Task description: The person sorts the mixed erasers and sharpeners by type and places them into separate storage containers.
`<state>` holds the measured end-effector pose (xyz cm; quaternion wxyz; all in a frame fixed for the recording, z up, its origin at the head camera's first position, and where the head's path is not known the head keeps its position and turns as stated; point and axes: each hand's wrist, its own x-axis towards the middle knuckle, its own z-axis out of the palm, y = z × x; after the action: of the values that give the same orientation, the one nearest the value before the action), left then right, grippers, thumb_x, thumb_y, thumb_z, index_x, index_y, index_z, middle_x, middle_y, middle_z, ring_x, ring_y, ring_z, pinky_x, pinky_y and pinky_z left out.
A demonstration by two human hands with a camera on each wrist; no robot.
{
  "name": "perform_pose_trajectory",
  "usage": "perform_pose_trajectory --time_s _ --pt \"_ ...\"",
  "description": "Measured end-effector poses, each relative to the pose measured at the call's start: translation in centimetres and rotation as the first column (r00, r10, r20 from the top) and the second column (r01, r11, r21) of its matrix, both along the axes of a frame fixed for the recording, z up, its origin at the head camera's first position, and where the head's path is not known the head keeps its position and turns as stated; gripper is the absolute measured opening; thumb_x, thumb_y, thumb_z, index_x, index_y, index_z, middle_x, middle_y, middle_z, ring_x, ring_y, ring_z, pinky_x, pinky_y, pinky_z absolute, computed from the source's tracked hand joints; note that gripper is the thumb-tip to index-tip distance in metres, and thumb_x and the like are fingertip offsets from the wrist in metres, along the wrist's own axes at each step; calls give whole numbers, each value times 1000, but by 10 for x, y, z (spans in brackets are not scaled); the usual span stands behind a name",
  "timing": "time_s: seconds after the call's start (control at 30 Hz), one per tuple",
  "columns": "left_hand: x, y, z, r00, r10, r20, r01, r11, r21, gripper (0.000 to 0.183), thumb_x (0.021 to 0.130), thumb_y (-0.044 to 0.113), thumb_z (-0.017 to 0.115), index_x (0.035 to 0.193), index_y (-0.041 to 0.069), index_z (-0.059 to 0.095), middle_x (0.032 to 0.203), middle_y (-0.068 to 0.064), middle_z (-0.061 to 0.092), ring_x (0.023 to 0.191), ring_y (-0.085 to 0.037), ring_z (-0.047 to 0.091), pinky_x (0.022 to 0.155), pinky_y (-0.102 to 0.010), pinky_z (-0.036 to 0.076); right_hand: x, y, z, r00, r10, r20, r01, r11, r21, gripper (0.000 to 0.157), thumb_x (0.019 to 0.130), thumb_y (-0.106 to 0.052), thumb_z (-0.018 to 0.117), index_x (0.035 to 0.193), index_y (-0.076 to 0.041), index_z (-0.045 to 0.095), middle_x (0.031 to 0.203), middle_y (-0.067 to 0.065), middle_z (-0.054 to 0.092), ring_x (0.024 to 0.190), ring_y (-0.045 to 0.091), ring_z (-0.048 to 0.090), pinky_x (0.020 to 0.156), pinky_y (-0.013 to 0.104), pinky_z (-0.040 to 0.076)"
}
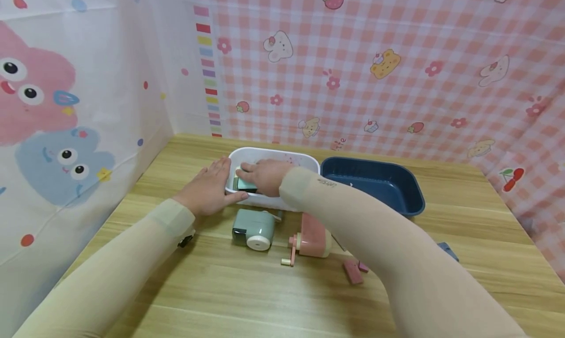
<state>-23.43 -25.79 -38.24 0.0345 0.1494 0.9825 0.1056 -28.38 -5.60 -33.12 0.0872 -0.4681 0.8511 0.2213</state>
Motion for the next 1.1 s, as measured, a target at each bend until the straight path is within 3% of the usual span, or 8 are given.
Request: perform_pose_trajectory --time_s 0.2,0.53,0.83,1.1 --pt "0 1 0 1000 -4 3 4 1000 3 123 94 87 37 165 -8 4 175 -26 8 163 -45 11 131 -65 14 2 3 2 1000 -19 -4 19 1000 0 72 113 -27 49 171 -25 8 179 3 10 158 31 36 130 45 31" --pt "1 2 4 1000 -5 6 5 1000 3 119 97 82 41 165 -9 6 174 -28 9 162 -46 12 130 -66 15 4 27 18 999 -43 -3 43 998 -42 76 110 -35 55 171 -29 10 179 0 14 158 25 36 130 41 33" --pt "1 4 6 1000 -2 9 2 1000 -10 118 97 80 43 165 -10 5 174 -29 9 162 -47 13 130 -66 15 8 59 26 1000 -1 23 5 983 -184 72 109 -30 59 170 -18 23 177 10 22 159 27 35 128 41 35" --pt "1 3 7 1000 -9 6 9 1000 -23 122 94 86 38 165 -8 6 174 -28 8 163 -46 12 130 -65 15 22 87 30 1000 14 9 -12 973 -231 68 109 -30 59 168 -16 28 175 11 27 159 29 34 129 44 33"
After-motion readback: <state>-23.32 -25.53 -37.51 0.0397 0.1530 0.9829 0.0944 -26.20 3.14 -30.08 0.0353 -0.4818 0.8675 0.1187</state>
